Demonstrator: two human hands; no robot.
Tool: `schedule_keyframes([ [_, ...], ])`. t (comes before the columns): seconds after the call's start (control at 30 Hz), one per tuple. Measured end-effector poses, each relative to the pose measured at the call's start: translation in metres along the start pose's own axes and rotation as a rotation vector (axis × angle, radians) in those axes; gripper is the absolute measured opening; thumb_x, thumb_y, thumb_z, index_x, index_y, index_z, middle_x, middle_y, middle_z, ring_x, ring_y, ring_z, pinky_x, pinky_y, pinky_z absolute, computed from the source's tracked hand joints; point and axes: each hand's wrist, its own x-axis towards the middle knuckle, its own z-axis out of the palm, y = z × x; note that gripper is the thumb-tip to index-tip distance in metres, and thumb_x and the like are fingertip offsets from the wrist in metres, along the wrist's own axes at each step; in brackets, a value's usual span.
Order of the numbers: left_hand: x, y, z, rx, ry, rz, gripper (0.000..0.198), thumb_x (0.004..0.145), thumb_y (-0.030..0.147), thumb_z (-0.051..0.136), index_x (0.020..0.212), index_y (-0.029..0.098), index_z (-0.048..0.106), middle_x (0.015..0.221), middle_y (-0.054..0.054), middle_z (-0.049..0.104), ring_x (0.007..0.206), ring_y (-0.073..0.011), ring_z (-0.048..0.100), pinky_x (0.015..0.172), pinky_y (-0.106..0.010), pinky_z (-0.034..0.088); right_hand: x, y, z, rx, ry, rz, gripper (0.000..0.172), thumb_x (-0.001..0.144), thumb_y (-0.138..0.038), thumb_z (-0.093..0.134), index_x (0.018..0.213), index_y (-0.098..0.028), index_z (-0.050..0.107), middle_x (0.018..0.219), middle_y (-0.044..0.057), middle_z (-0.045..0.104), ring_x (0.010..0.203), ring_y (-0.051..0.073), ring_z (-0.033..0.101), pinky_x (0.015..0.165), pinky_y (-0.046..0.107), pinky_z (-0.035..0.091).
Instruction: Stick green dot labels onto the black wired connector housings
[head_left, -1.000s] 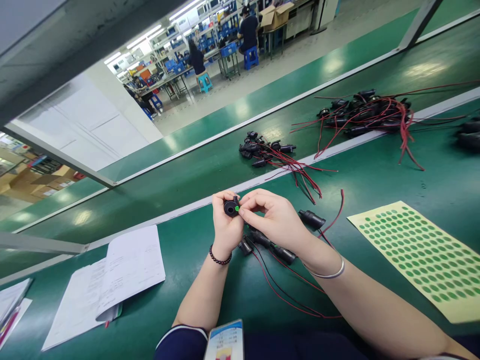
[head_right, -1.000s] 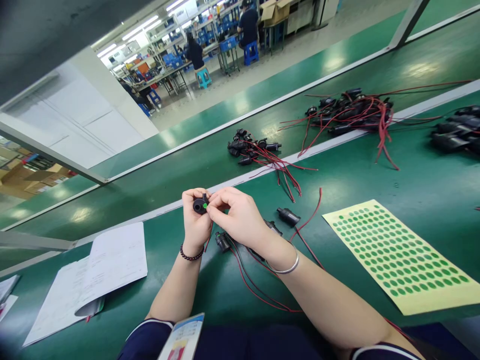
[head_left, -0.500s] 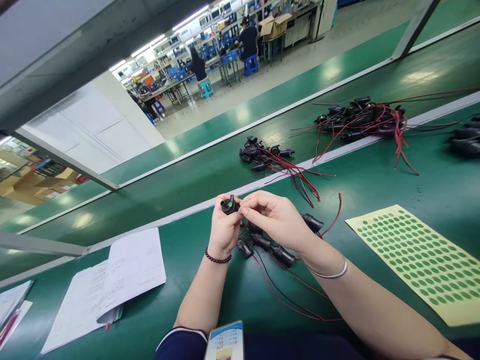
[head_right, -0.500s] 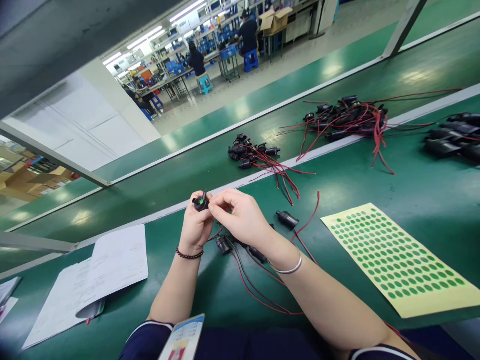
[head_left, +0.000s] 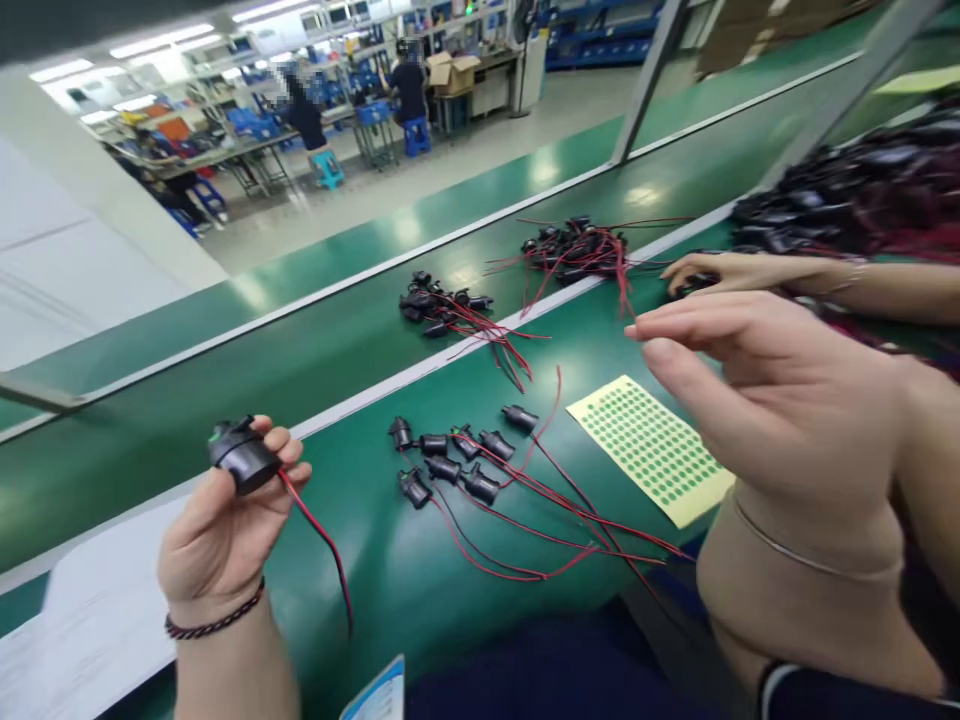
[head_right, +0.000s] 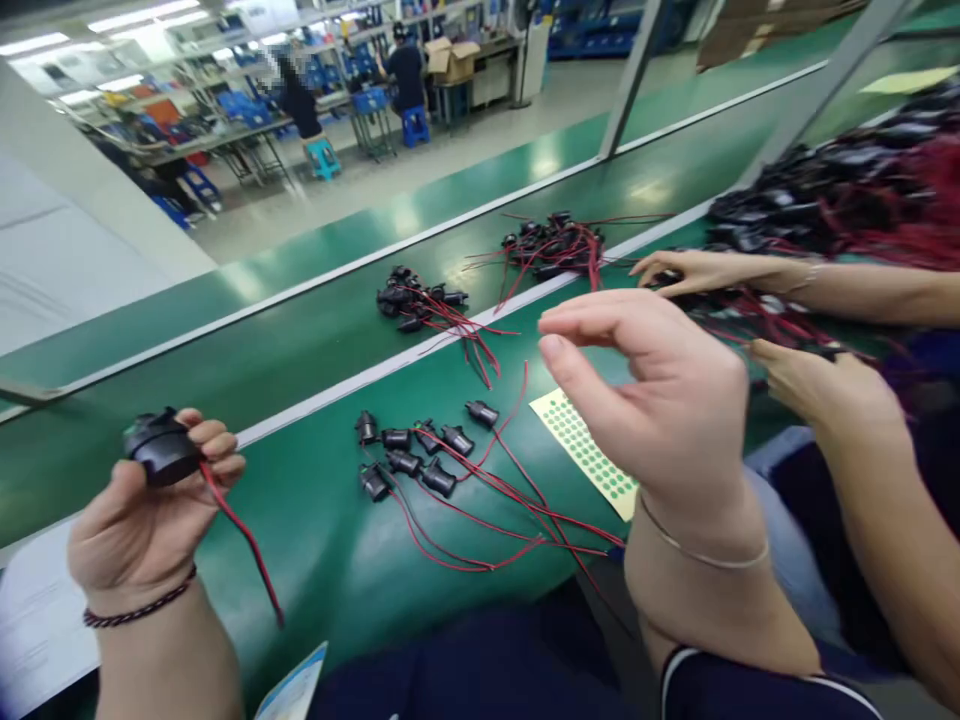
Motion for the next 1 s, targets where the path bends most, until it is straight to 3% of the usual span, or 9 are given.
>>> schedule_keyframes([
  [0.07, 0.006, -0.025, -0.011, 0.099, 0.035, -0.123, 0.049, 0.058, 0.032, 0.086, 0.100, 0.017, 0.066, 0.088, -0.004, 0.067, 0.076, -0.0154, 0.065, 0.063, -0.023, 0.058, -0.003, 0.044, -0.009, -0.214, -0.193, 0.034, 0.010, 0.084, -0.028, 0.063, 0.087, -0.021, 0.069, 0.087, 0.006, 0.071, 0.079, 0.020, 0.067, 0.076, 0.036, 0.054],
  [0.17, 0.019, -0.075, -0.021, 0.268, 0.058, -0.284, 0.043, 0.060, 0.024, 0.083, 0.094, 0.015, 0.060, 0.087, -0.005, 0.068, 0.074, -0.0146, 0.065, 0.064, -0.023, 0.055, -0.016, 0.117, -0.010, -0.411, -0.664, 0.181, 0.014, 0.083, -0.025, 0.058, 0.080, -0.019, 0.070, 0.079, 0.005, 0.071, 0.068, 0.019, 0.067, 0.066, 0.032, 0.054],
  [0.23, 0.027, -0.102, -0.027, 0.384, 0.125, -0.254, 0.051, 0.058, 0.024, 0.083, 0.098, 0.018, 0.051, 0.085, -0.004, 0.068, 0.071, -0.0132, 0.065, 0.064, -0.023, 0.054, -0.029, 0.152, -0.003, -0.520, -0.881, 0.198, 0.017, 0.081, -0.019, 0.055, 0.081, -0.018, 0.071, 0.083, 0.008, 0.071, 0.068, 0.019, 0.067, 0.068, 0.032, 0.053],
  [0.27, 0.029, -0.111, -0.029, 0.459, 0.152, -0.225, 0.055, 0.058, 0.025, 0.083, 0.099, 0.019, 0.048, 0.085, -0.003, 0.067, 0.070, -0.0128, 0.065, 0.064, -0.024, 0.053, -0.035, 0.163, 0.001, -0.524, -0.917, 0.193, 0.018, 0.081, -0.018, 0.054, 0.083, -0.018, 0.072, 0.085, 0.008, 0.071, 0.069, 0.019, 0.067, 0.069, 0.031, 0.053],
  [0.47, 0.032, -0.131, -0.034, 0.983, 0.157, -0.099, 0.058, 0.064, 0.041, 0.075, 0.106, 0.021, 0.040, 0.093, -0.007, 0.065, 0.085, -0.0238, 0.068, 0.078, -0.043, 0.056, -0.053, 0.173, 0.018, -0.489, -1.013, 0.120, 0.020, 0.083, -0.022, 0.058, 0.095, -0.018, 0.073, 0.093, 0.008, 0.069, 0.080, 0.020, 0.067, 0.075, 0.030, 0.052],
  [0.63, 0.029, -0.136, -0.031, 1.237, 0.080, -0.038, 0.057, 0.073, 0.047, 0.064, 0.117, 0.020, 0.040, 0.104, -0.013, 0.065, 0.106, -0.0330, 0.065, 0.090, -0.053, 0.051, -0.055, 0.174, 0.022, -0.483, -1.028, 0.088, 0.020, 0.085, -0.022, 0.056, 0.091, -0.018, 0.074, 0.093, 0.009, 0.068, 0.082, 0.021, 0.066, 0.074, 0.031, 0.051],
  [0.77, 0.032, -0.131, -0.033, 1.349, 0.068, 0.008, 0.066, 0.074, 0.050, 0.062, 0.127, 0.017, 0.040, 0.114, -0.016, 0.063, 0.116, -0.0347, 0.060, 0.099, -0.055, 0.046, -0.058, 0.176, 0.023, -0.485, -1.028, 0.087, 0.020, 0.086, -0.021, 0.055, 0.090, -0.019, 0.074, 0.093, 0.009, 0.068, 0.083, 0.022, 0.065, 0.075, 0.031, 0.051],
  [1.0, 0.039, -0.103, -0.034, 1.340, 0.098, 0.113, 0.082, 0.076, 0.057, 0.060, 0.141, 0.015, 0.033, 0.137, -0.022, 0.048, 0.126, -0.0359, 0.051, 0.094, -0.053, 0.051, -0.055, 0.179, 0.026, -0.486, -1.042, 0.072, 0.017, 0.082, -0.021, 0.059, 0.089, -0.021, 0.074, 0.098, 0.008, 0.069, 0.090, 0.024, 0.064, 0.077, 0.033, 0.050],
])
